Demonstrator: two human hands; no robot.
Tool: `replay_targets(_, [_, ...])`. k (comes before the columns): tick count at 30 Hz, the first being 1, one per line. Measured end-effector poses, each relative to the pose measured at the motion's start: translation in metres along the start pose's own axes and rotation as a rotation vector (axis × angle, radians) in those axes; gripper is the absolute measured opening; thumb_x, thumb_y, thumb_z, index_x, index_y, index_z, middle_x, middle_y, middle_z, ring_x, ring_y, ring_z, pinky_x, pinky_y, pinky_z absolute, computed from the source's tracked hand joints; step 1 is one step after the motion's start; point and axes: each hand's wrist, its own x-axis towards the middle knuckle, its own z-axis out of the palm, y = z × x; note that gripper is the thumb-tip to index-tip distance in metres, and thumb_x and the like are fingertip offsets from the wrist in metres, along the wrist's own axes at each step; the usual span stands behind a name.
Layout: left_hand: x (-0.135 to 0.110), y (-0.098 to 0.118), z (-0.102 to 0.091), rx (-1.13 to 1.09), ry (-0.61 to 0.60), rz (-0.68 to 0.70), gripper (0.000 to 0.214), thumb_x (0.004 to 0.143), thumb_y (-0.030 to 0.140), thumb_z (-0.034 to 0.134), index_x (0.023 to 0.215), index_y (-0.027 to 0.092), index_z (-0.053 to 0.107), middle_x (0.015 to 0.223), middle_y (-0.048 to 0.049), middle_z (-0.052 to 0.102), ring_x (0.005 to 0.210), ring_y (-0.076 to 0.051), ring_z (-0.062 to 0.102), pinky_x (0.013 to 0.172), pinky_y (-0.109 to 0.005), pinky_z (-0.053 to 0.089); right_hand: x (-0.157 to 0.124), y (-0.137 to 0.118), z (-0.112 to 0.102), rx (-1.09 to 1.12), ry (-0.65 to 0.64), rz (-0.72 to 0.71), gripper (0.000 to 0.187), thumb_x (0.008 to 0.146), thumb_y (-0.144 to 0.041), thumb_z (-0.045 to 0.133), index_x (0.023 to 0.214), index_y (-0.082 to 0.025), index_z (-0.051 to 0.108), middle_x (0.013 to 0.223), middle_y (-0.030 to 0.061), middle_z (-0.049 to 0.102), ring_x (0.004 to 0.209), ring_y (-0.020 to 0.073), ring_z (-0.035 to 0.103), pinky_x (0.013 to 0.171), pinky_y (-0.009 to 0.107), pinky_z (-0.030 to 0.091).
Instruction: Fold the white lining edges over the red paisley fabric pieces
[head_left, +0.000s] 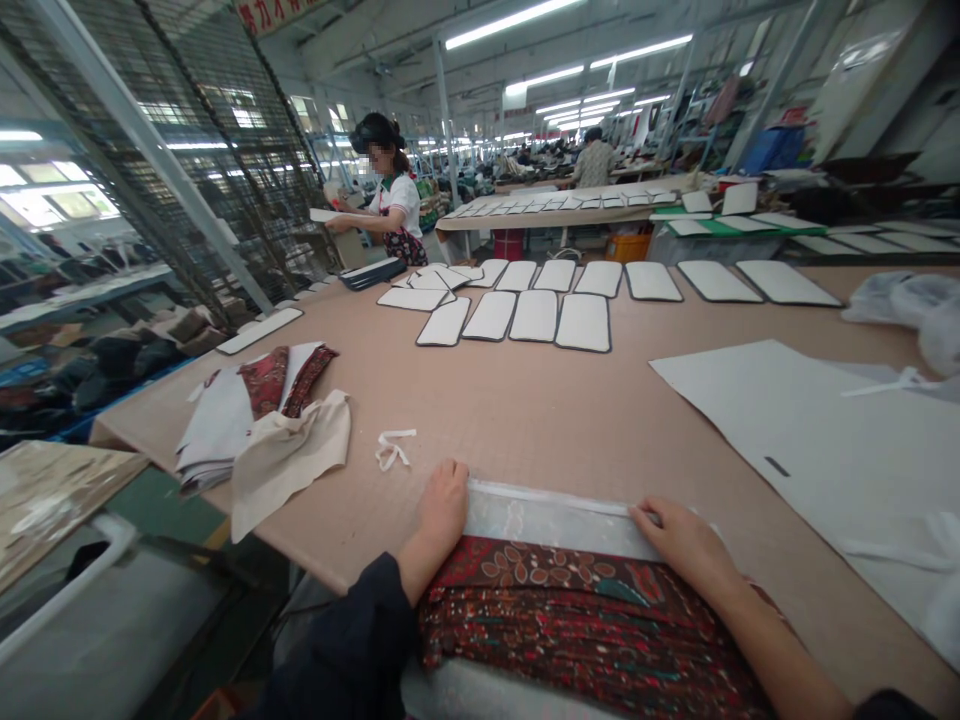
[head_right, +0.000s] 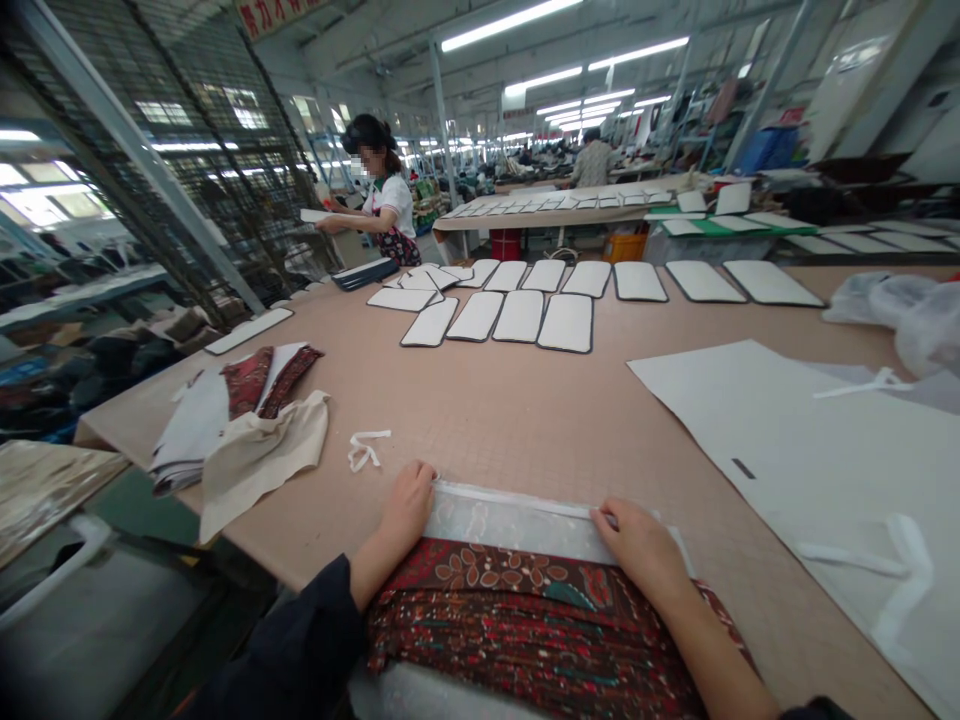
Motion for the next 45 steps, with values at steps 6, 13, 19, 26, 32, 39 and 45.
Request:
replay_targets(6, [-0.003, 0.015, -0.013, 0.218, -0.038, 0.218, 0.022, 0.084, 0.008, 0.038, 0.083, 0.01, 0.06, 0.083, -0.012, 0.058, 0.084, -0.023, 0.052, 0.083, -0.04, 0.036, 0.001, -0.003, 0.0, -0.086, 0.005, -0.026, 0.029, 0.086, -0.033, 0.037, 0.075, -0.019, 0.059, 0.083, 0.0065, 0.066, 0.08, 0.0203, 0.059, 0.068, 0.028, 0.036])
replay_targets(13, [-0.016, 0.028, -0.026, 0.36, -0.16, 0.336, 0.047, 0.086, 0.012, 0.037, 0.132, 0.023, 0.037, 0.086, -0.0121, 0.061, 0.081, -0.023, 0.056, 0.077, -0.038, 0.036, 0.001, -0.011, -0.005, -0.158, 0.028, -0.01, 0.026, 0.086, -0.031, 0.04, 0.076, -0.018, 0.06, 0.083, 0.0062, 0.067, 0.078, 0.0195, 0.06, 0.066, 0.027, 0.035])
replay_targets(19, [-0.013, 0.037, -0.024, 0.438, -0.251, 0.388, 0.052, 0.087, 0.015, 0.041, 0.134, 0.034, 0.033, 0.086, -0.0114, 0.062, 0.081, -0.025, 0.058, 0.075, -0.04, 0.037, 0.0, -0.015, -0.009, -0.16, 0.026, 0.011, 0.025, 0.085, -0.029, 0.041, 0.076, -0.018, 0.061, 0.084, 0.0062, 0.067, 0.079, 0.019, 0.059, 0.066, 0.027, 0.035])
replay_targets(26, [-0.003, 0.051, -0.034, 0.311, -0.332, 0.335, 0.047, 0.081, 0.007, 0.047, 0.123, 0.027, 0.05, 0.085, -0.0126, 0.062, 0.081, -0.029, 0.058, 0.075, -0.044, 0.038, 0.0, -0.018, -0.013, -0.178, 0.001, 0.0, 0.024, 0.085, -0.028, 0.041, 0.079, -0.018, 0.061, 0.087, 0.007, 0.067, 0.082, 0.0189, 0.059, 0.069, 0.026, 0.034])
replay_targets(32, [0.011, 0.099, -0.047, 0.2, -0.32, 0.628, 0.025, 0.083, 0.01, 0.041, 0.097, 0.011, 0.061, 0.097, -0.0149, 0.058, 0.088, -0.025, 0.054, 0.073, -0.036, 0.043, 0.0, -0.018, -0.012, -0.198, 0.018, -0.013, 0.023, 0.085, -0.028, 0.041, 0.078, -0.018, 0.06, 0.087, 0.0072, 0.066, 0.082, 0.0191, 0.058, 0.069, 0.027, 0.034])
replay_targets(39, [0.006, 0.13, -0.014, 0.17, -0.242, 0.656, 0.025, 0.084, 0.01, 0.036, 0.098, 0.009, 0.058, 0.099, -0.0143, 0.055, 0.09, -0.025, 0.052, 0.068, -0.035, 0.047, -0.001, -0.021, -0.016, -0.201, 0.017, 0.01, 0.023, 0.086, -0.029, 0.042, 0.082, -0.018, 0.061, 0.09, 0.0073, 0.066, 0.085, 0.0194, 0.058, 0.071, 0.027, 0.034])
replay_targets(45, [0.011, 0.131, -0.009, 0.141, -0.241, 0.68, 0.023, 0.083, 0.008, 0.038, 0.092, 0.009, 0.059, 0.098, -0.0144, 0.055, 0.089, -0.024, 0.052, 0.072, -0.035, 0.046, 0.0, -0.001, -0.031, -0.133, -0.051, 0.165, 0.021, 0.084, -0.026, 0.043, 0.085, -0.018, 0.062, 0.09, 0.0079, 0.066, 0.084, 0.0184, 0.058, 0.067, 0.026, 0.033])
